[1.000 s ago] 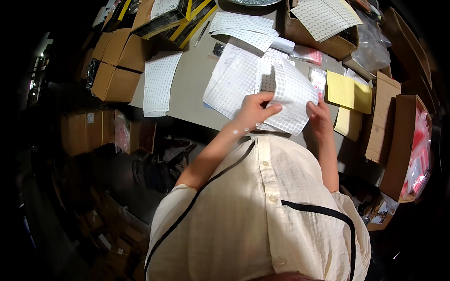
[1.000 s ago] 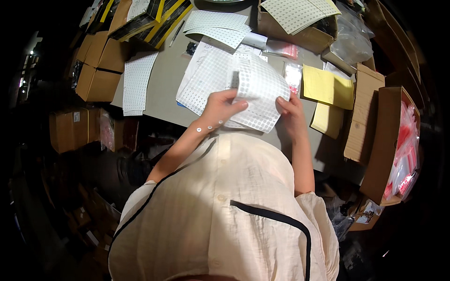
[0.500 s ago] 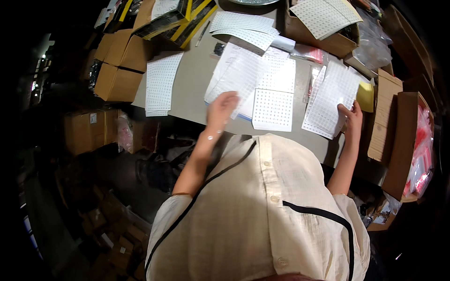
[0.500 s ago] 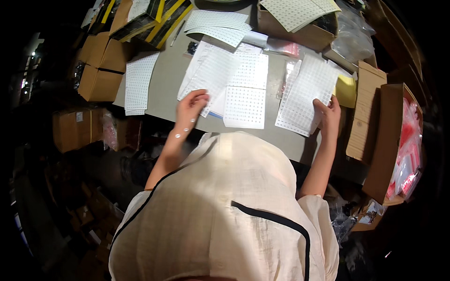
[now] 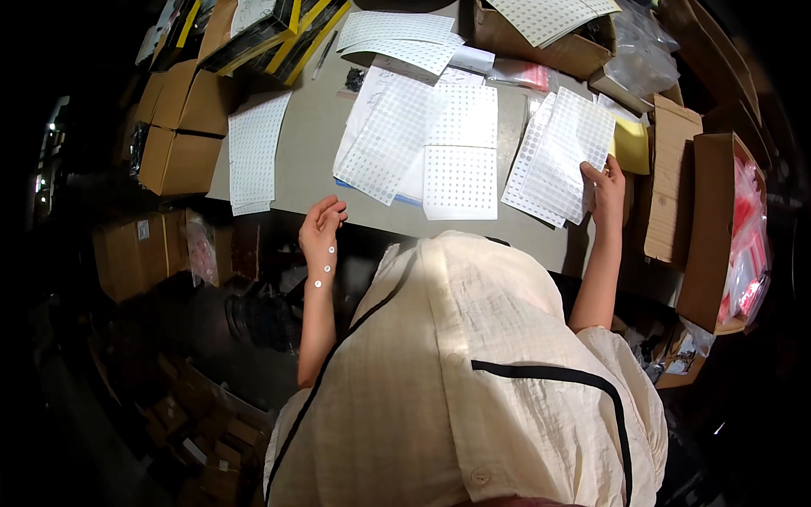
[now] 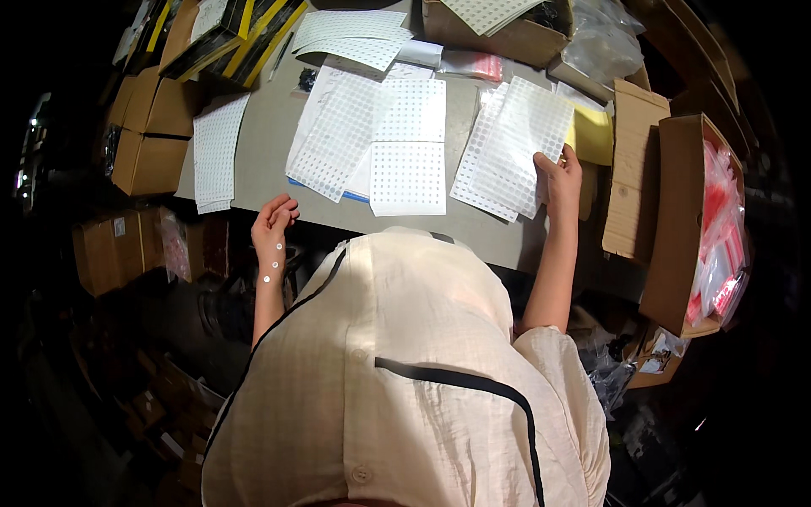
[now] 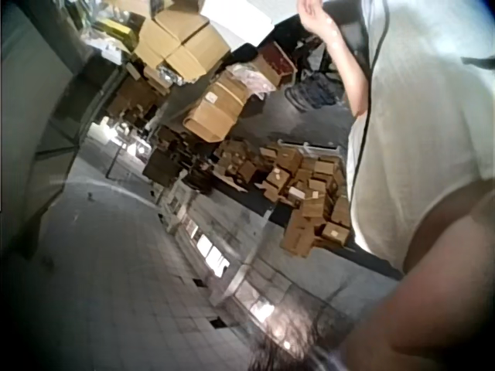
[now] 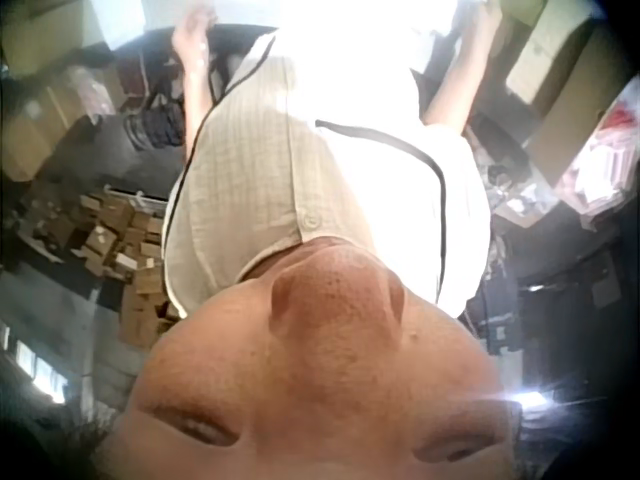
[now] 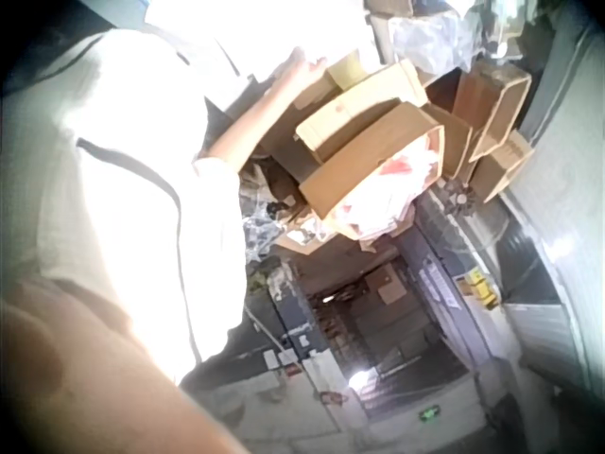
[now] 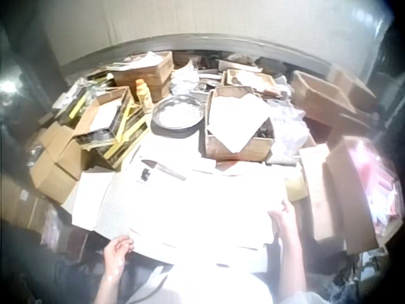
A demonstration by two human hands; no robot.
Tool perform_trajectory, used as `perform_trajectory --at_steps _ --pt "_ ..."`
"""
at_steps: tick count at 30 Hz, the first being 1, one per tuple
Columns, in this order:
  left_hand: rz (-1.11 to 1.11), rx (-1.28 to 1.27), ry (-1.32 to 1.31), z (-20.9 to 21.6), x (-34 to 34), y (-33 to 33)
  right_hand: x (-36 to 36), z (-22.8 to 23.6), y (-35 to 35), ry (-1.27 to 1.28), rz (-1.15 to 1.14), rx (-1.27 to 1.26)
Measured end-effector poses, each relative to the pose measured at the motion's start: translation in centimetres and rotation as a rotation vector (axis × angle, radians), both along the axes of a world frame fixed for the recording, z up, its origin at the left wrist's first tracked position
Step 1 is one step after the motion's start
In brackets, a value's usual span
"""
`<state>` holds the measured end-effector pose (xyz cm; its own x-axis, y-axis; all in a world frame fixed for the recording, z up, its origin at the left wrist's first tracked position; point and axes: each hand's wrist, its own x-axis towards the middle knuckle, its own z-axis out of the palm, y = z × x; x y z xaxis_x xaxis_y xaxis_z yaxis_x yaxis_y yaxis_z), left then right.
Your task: The person peels small circular stickers from a perforated sheet and places them into small plastic bags. The person handles multiple sticker sheets and bags, organizing the peeled stickers into the packaging on a cluttered table.
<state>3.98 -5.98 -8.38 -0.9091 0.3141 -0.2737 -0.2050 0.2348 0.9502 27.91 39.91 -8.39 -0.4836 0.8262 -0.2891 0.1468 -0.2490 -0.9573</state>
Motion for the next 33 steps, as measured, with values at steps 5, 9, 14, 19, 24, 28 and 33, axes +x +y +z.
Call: perform_trajectory --at_steps 5,9,14,19,24,28,33 --pt "0.063 -0.036 0.033 -0.3 1.7 -0.8 1.2 -1.0 1.7 -0.060 0.053 0.118" --pt "0.078 -0.110 0.096 -0.5 2.1 -2.6 2.9 -4.1 3.5 -0.095 0.041 0.138" --pt "0.169 -0.315 0.319 0.0 1.3 -5.2 2.4 -4.1 4.2 -0.289 0.041 0.513" --pt "0.159 -0.525 0.547 1.3 -2.4 -6.3 -2.6 -0.5 1.4 -0.343 0.141 1.029" --pt "0.076 -0.775 0.715 0.1 -7.5 -6.8 -9.5 2.3 -7.1 -0.199 0.318 0.952" --pt "-0.031 -0.929 0.716 0.1 -11.3 -5.7 -11.1 1.8 -11.0 -0.276 0.428 0.980" --pt "-0.080 -1.112 0.809 -0.5 -13.9 -4.6 -10.3 0.2 -12.9 -0.417 0.398 0.885"
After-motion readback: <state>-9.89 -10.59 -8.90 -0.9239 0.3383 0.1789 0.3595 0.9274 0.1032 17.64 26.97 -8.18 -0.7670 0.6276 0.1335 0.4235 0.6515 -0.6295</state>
